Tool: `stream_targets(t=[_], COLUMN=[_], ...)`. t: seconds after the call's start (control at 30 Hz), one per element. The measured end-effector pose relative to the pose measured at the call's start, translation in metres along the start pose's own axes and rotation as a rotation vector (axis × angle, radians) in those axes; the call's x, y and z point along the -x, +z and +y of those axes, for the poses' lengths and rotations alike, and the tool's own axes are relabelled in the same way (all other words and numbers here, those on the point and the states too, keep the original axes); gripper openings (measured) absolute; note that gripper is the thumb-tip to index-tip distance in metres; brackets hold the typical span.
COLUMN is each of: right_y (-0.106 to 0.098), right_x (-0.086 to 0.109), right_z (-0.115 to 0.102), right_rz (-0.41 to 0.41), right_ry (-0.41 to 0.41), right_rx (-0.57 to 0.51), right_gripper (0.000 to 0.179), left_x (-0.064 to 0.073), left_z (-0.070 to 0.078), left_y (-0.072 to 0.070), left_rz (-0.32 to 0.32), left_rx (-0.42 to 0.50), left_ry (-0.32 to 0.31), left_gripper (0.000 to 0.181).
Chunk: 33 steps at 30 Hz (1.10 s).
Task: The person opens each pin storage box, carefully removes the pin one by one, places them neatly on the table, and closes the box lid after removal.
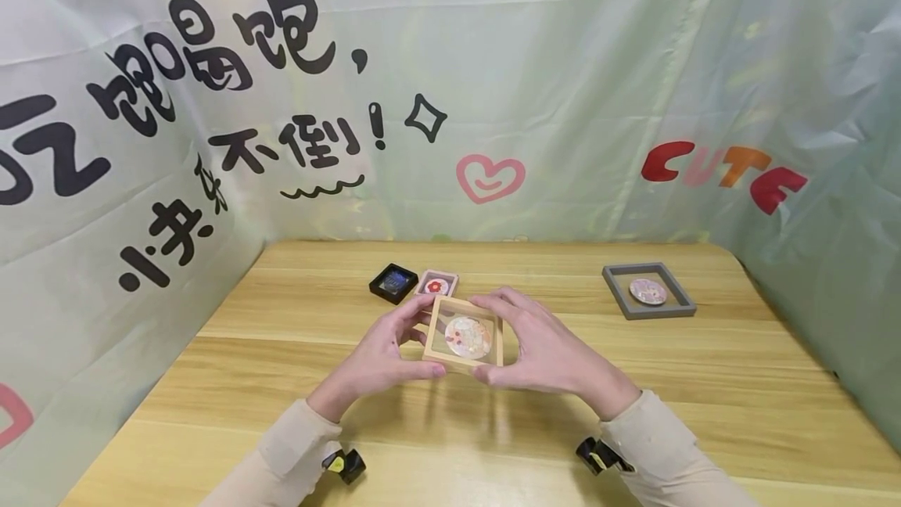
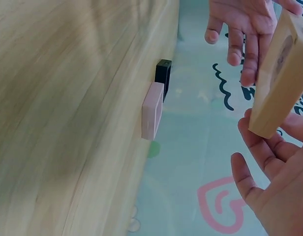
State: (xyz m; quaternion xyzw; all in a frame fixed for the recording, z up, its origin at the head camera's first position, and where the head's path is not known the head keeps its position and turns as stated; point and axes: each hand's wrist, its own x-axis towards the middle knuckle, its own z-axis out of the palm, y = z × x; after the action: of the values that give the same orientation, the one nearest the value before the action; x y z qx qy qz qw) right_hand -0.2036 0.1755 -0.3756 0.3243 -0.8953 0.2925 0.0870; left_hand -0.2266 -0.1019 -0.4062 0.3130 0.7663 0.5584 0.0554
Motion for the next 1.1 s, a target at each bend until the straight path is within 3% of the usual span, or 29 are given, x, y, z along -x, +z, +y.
stream_targets(t=[0.37, 0.73, 1.1], right_y=[0.0034, 0.0035, 0.0057], right_x=[-0.0033, -0.0039, -0.0039], right_z=[-0.0023, -0.0056, -0.0076], right_rz=[0.038, 0.06, 0.057], right_ry=[-0.009, -0.016, -0.02], right_rx=[-0.066, -0.054, -0.047], right_gripper=[0.09, 0.09, 0.089], left_x=[-0.0003, -0.0013, -0.0002], left_z=[-0.0034, -0.0059, -0.0062], left_y=[0.0055, 0.0063, 0.0053], left_rz=[0.042, 0.033, -0.003], left_rx=[0.038, 0.087, 0.036], left_ry=[0.071, 0.08, 0.046], left_gripper=[0.096, 0.097, 0.099])
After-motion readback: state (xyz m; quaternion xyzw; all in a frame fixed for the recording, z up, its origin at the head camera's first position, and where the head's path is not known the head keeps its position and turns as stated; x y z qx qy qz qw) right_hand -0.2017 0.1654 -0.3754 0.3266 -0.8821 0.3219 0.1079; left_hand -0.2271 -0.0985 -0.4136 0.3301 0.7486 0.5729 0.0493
